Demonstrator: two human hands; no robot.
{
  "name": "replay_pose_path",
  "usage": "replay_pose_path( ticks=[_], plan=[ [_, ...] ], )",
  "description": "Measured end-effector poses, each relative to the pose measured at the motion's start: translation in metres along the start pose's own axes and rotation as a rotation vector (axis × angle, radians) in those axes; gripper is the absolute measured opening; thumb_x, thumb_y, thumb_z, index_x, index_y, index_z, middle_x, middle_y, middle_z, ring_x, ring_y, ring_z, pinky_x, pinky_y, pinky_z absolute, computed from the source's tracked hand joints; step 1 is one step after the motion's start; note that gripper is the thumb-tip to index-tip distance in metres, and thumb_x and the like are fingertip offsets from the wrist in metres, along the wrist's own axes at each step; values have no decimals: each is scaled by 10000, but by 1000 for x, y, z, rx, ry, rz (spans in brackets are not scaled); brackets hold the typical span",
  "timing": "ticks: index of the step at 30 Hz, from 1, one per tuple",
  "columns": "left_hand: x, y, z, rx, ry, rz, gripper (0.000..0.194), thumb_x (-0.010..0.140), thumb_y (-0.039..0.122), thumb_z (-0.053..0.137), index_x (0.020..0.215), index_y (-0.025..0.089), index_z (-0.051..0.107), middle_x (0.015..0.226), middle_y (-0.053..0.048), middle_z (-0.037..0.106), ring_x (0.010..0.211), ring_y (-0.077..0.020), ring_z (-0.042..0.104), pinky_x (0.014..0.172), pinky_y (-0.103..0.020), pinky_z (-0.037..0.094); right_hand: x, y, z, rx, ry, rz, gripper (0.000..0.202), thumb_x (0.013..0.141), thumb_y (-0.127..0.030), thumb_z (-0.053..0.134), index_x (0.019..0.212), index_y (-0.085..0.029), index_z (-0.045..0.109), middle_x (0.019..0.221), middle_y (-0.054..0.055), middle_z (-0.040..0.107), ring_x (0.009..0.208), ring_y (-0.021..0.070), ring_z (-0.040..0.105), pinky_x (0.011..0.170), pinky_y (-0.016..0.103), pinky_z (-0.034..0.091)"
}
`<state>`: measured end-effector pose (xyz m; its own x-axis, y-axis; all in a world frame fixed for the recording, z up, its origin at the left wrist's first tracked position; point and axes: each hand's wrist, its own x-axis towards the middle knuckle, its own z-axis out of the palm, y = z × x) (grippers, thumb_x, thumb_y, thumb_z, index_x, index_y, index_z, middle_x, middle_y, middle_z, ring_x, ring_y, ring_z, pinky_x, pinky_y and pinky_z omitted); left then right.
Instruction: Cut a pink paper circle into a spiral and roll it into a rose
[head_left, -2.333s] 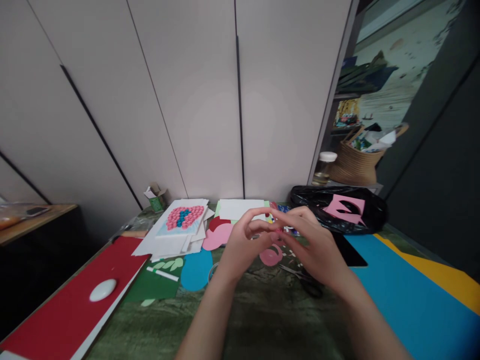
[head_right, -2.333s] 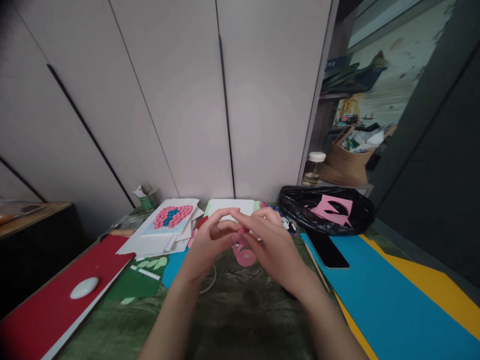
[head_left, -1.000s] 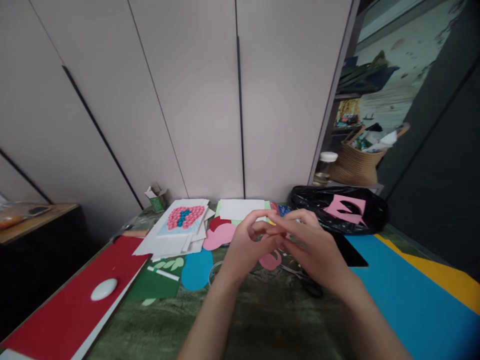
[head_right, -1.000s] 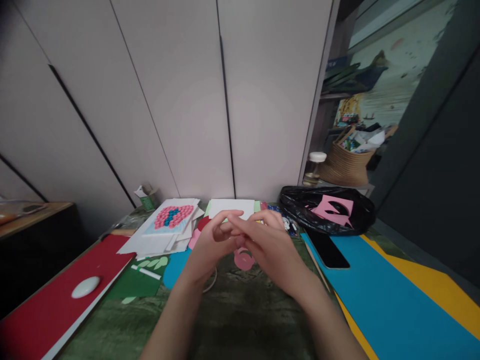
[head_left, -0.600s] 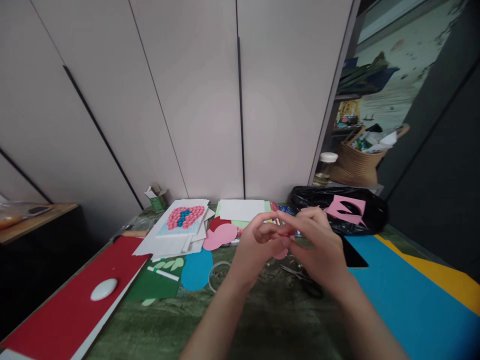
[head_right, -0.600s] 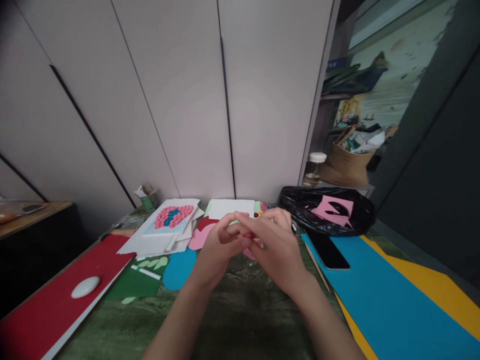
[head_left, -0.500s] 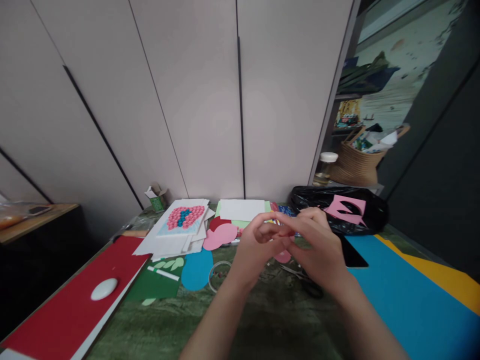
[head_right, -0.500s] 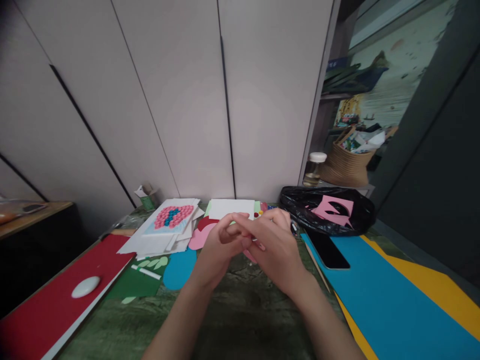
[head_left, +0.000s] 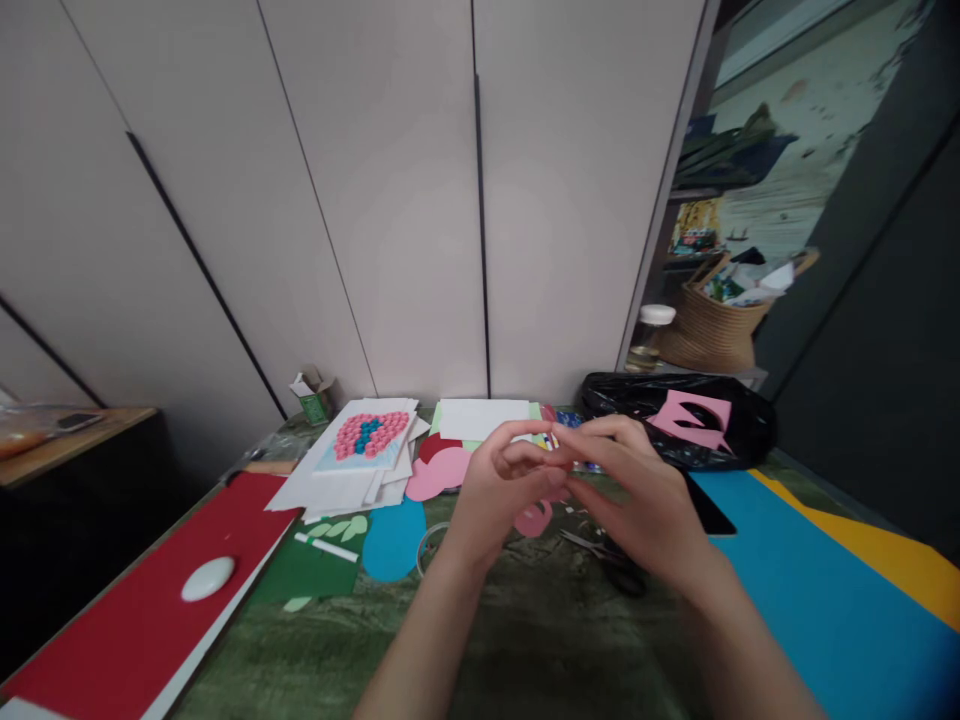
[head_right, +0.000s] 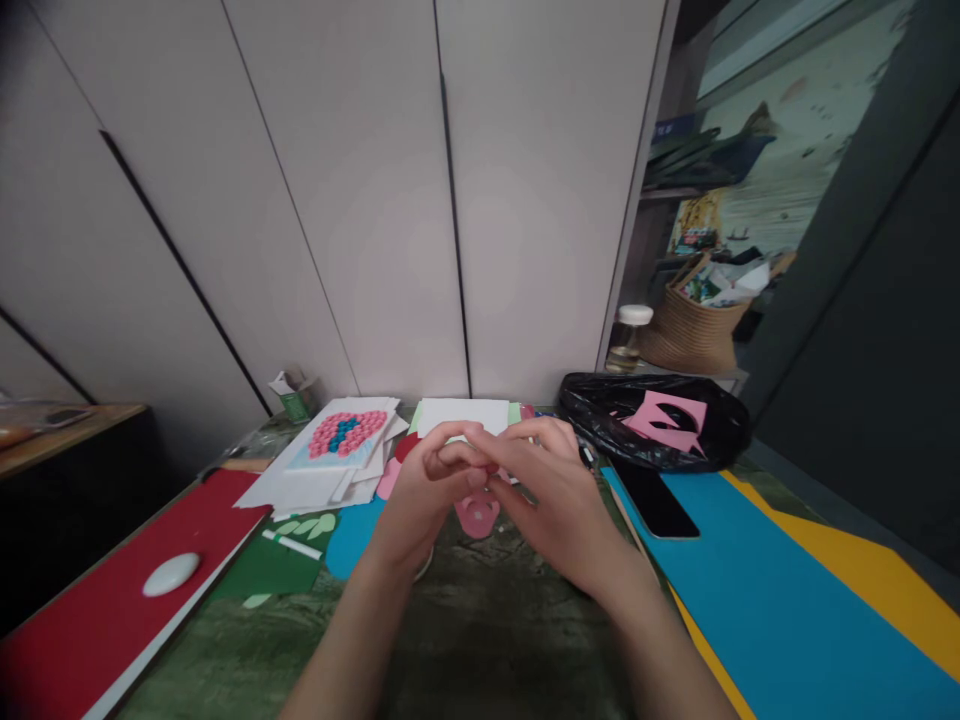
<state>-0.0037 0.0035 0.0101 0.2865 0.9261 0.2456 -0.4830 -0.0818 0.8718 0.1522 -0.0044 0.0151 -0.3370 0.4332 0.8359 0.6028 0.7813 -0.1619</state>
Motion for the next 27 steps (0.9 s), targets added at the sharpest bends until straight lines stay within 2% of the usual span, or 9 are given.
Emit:
replay_pose_path(
  ticks=[4,8,13,17,21,27],
  plan=[
    [0,0,-3,51,-15,-11,389,626,105,742,983,198,621,725,16,640,665,-104,594,603,-215,464,-2,0,-2,-12,-128,7,542,871,-101,491,1325,-384,404,999,35,572,952,182,530,818,356,458],
    [0,1,-4,128,-50,-4,348,649,81,703,969,190,620,773,3,646,711,-107,588,623,-219,467,-1,0,-2,-16,-231,26,538,879,-105,472,1337,-376,397,998,32,567,944,176,516,810,338,450],
    [1,-2,-1,117,-73,7,328,698,131,698,1007,188,603,795,-11,649,711,-105,590,678,-245,465,0,1,0,-39,-109,71,531,833,-85,534,1283,-360,469,884,16,547,861,167,515,777,324,447],
    [2,-5,4,49,-60,-4,285,702,182,714,968,183,611,788,-18,648,704,-113,593,652,-244,462,0,2,1,-19,-14,61,498,817,-79,551,1247,-326,502,836,9,551,826,161,508,740,311,438],
    [2,-5,7,43,-49,-8,282,695,186,720,954,171,610,763,-24,650,686,-120,594,623,-244,458,0,4,2,-64,6,20,439,826,-89,551,1207,-306,527,750,-4,560,784,167,478,703,312,413],
    [2,-6,7,95,-71,-38,306,707,204,708,986,163,589,838,-63,662,760,-173,611,659,-305,478,-1,4,3,-77,-9,-21,408,831,-77,538,1185,-280,538,726,-5,566,752,169,445,686,314,396]
  ],
)
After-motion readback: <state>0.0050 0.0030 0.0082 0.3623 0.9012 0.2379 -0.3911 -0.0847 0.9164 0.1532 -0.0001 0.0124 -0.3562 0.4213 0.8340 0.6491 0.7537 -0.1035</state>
